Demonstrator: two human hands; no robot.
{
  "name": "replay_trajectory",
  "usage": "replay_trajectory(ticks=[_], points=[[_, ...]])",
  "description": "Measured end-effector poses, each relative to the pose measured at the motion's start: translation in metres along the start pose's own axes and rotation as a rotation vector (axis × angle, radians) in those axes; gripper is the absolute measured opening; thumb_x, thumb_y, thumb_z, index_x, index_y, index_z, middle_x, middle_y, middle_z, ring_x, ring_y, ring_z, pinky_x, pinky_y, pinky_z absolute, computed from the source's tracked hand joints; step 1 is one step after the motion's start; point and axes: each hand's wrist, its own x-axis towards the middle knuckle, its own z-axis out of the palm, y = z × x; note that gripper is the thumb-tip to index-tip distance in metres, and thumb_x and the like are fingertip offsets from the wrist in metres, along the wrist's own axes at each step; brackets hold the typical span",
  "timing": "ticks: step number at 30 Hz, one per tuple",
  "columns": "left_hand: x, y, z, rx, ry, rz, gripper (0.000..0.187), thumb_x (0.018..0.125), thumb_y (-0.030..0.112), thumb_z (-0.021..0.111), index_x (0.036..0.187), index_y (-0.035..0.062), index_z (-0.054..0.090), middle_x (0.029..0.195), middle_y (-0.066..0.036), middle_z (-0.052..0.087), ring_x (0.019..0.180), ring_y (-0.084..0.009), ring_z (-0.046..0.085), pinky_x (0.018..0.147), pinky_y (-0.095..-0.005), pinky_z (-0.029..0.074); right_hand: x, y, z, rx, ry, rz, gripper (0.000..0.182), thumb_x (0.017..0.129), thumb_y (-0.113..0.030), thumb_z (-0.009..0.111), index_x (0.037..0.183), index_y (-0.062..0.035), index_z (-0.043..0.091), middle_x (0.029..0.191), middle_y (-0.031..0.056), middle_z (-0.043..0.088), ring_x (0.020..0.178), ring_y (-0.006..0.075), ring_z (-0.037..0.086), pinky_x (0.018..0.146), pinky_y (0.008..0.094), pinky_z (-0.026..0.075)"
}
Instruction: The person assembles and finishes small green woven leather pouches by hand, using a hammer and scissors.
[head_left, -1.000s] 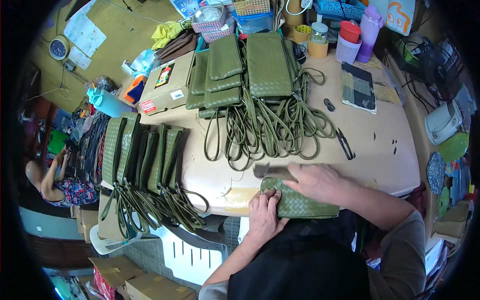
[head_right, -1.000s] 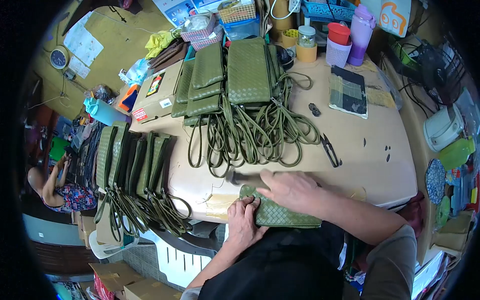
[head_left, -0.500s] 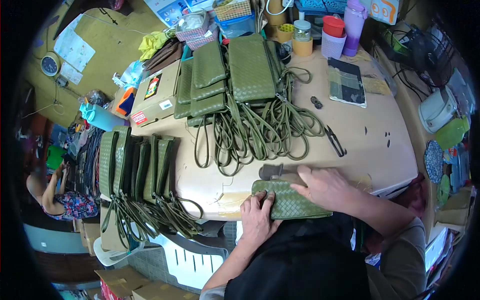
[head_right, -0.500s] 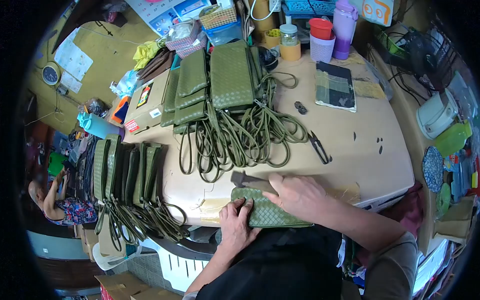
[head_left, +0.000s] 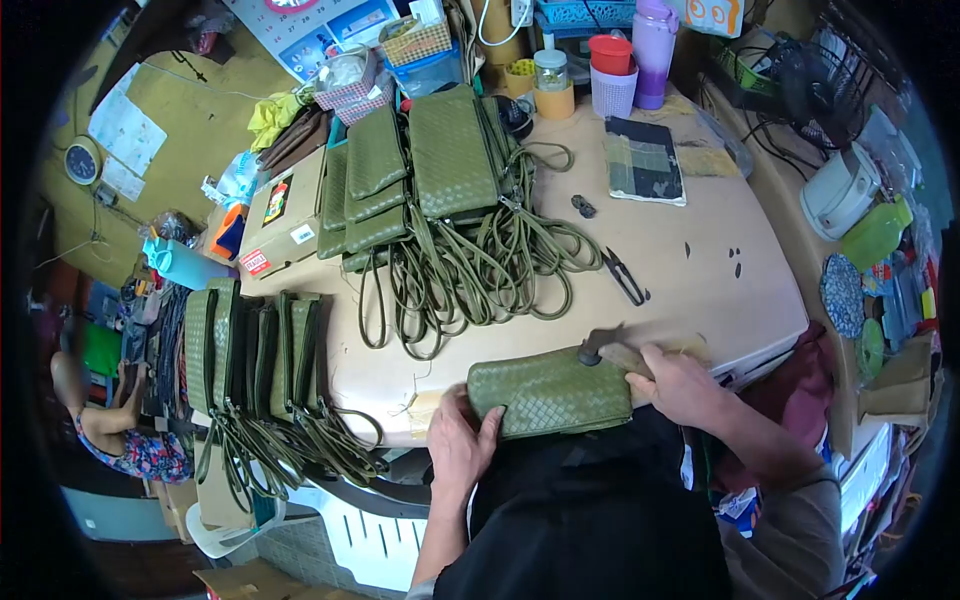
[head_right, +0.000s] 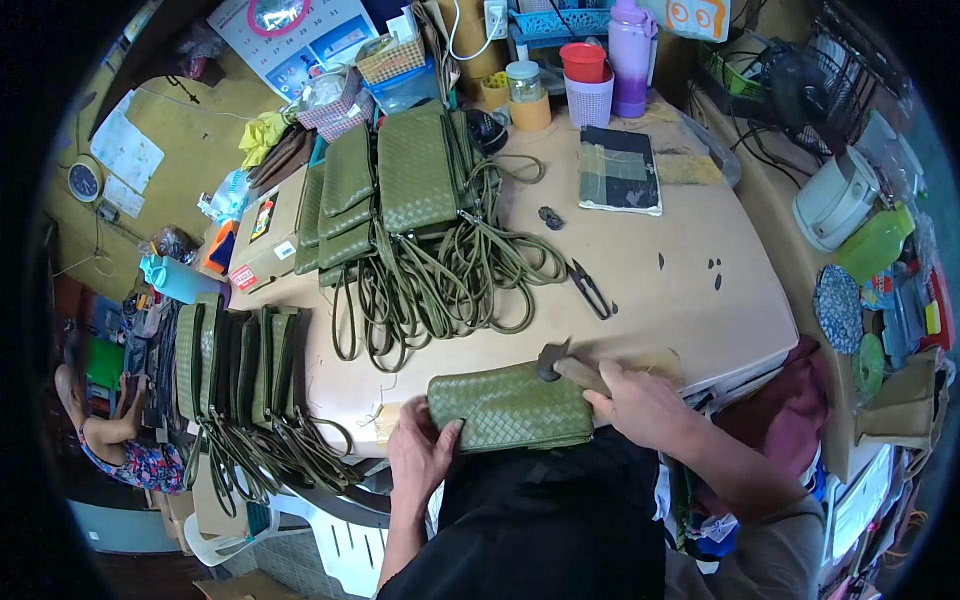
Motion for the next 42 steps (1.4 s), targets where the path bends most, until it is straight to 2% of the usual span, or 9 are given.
replay_trajectory(ticks=[2, 4, 8, 15, 19, 22, 27, 33, 42], points=[[0.001, -0.001, -0.001, -0.292, -0.220, -0.276, 0.033, 0.077, 0.016, 0.072, 0.101, -0.0034, 0.059, 0.091, -0.015, 0.063, 0.080, -0.0196, 0.060, 0.073, -0.0292, 0.046, -0.006, 0.011, 0.006, 0.110, 0.102, -0.060, 0.038, 0.091, -0.032, 0.055, 0.111, 0.0002, 0.049, 0.078, 0.0218, 0.061, 0.065, 0.0400, 0.062, 0.063, 0.0462, 0.049], [-0.008, -0.003, -0.012, -0.982, 0.084, -0.136, 0.017, 0.077, 0.002, 0.067, 0.092, 0.0011, 0.059, 0.084, -0.002, 0.062, 0.069, -0.0075, 0.055, 0.065, -0.0226, 0.045, -0.008, 0.016, 0.005, 0.623, 0.023, 0.042, 0.035, 0.092, -0.026, 0.053, 0.114, 0.0009, 0.047, 0.078, 0.0204, 0.060, 0.063, 0.0328, 0.061, 0.064, 0.0422, 0.049], [-0.019, 0.030, -0.092, -0.834, 0.601, 0.372, 0.025, 0.068, 0.007, 0.070, 0.088, -0.0001, 0.056, 0.066, 0.001, 0.049, 0.057, -0.0075, 0.043, 0.053, -0.0209, 0.034, -0.023, -0.009, -0.026, 1.003, -0.149, 0.398, 0.031, 0.092, -0.016, 0.053, 0.116, 0.0019, 0.045, 0.089, 0.0160, 0.060, 0.087, 0.0258, 0.059, 0.078, 0.0383, 0.047], [-0.016, 0.078, -0.053, -0.071, 0.288, 0.852, 0.020, 0.064, 0.003, 0.075, 0.079, 0.0095, 0.063, 0.062, -0.002, 0.051, 0.049, -0.0175, 0.047, 0.045, -0.0277, 0.037, -0.020, -0.019, -0.011, 0.668, 0.189, 0.022, 0.035, 0.092, -0.014, 0.054, 0.122, 0.0011, 0.044, 0.100, 0.0181, 0.060, 0.096, 0.0258, 0.060, 0.084, 0.0353, 0.046], [-0.003, 0.028, -0.145, -0.333, 0.862, 0.391, 0.011, 0.074, -0.001, 0.066, 0.084, -0.0004, 0.060, 0.081, -0.005, 0.059, 0.072, -0.0115, 0.053, 0.068, -0.0240, 0.043, -0.023, -0.018, -0.027, 0.755, 0.201, 0.036, 0.035, 0.091, -0.014, 0.056, 0.120, 0.0016, 0.045, 0.100, 0.0180, 0.059, 0.095, 0.0265, 0.059, 0.085, 0.0356, 0.044], [-0.004, 0.033, -0.203, -0.147, 1.363, 0.564, 0.003, 0.081, 0.000, 0.064, 0.082, -0.0025, 0.062, 0.077, -0.008, 0.061, 0.062, -0.0133, 0.054, 0.053, -0.0231, 0.040, -0.018, -0.008, -0.025, 0.668, 0.232, -0.007, 0.036, 0.091, -0.014, 0.056, 0.120, 0.0032, 0.044, 0.099, 0.0179, 0.058, 0.091, 0.0284, 0.058, 0.084, 0.0363, 0.044], [-0.004, 0.066, -0.134, 0.408, 0.748, 0.682, 0.018, 0.065, -0.001, 0.073, 0.077, 0.0089, 0.063, 0.060, -0.003, 0.053, 0.052, -0.0171, 0.052, 0.047, -0.0285, 0.040, -0.014, -0.011, -0.005, 0.756, 0.319, -0.045, 0.042, 0.092, -0.015, 0.054, 0.128, 0.0031, 0.039, 0.110, 0.0207, 0.057, 0.101, 0.0320, 0.058, 0.090, 0.0367, 0.043], [-0.002, 0.041, 0.058, -0.020, 0.037, 0.595, 0.011, 0.077, 0.010, 0.066, 0.080, 0.0041, 0.058, 0.071, -0.010, 0.059, 0.060, -0.0277, 0.059, 0.055, -0.0377, 0.050, -0.022, -0.012, -0.001, 0.488, 0.262, -0.094, 0.047, 0.092, -0.016, 0.054, 0.133, -0.0006, 0.038, 0.114, 0.0275, 0.057, 0.104, 0.0412, 0.058, 0.090, 0.0409, 0.045], [0.024, 0.007, -0.016, 0.453, 0.144, 0.356, 0.046, 0.077, 0.028, 0.068, 0.121, 0.0154, 0.060, 0.133, -0.020, 0.041, 0.121, -0.0393, 0.038, 0.103, -0.0533, 0.026, -0.015, -0.041, -0.001, 0.260, 0.256, -0.195, 0.044, 0.091, -0.019, 0.053, 0.132, -0.0096, 0.041, 0.102, 0.0246, 0.061, 0.090, 0.0414, 0.061, 0.076, 0.0480, 0.049]])
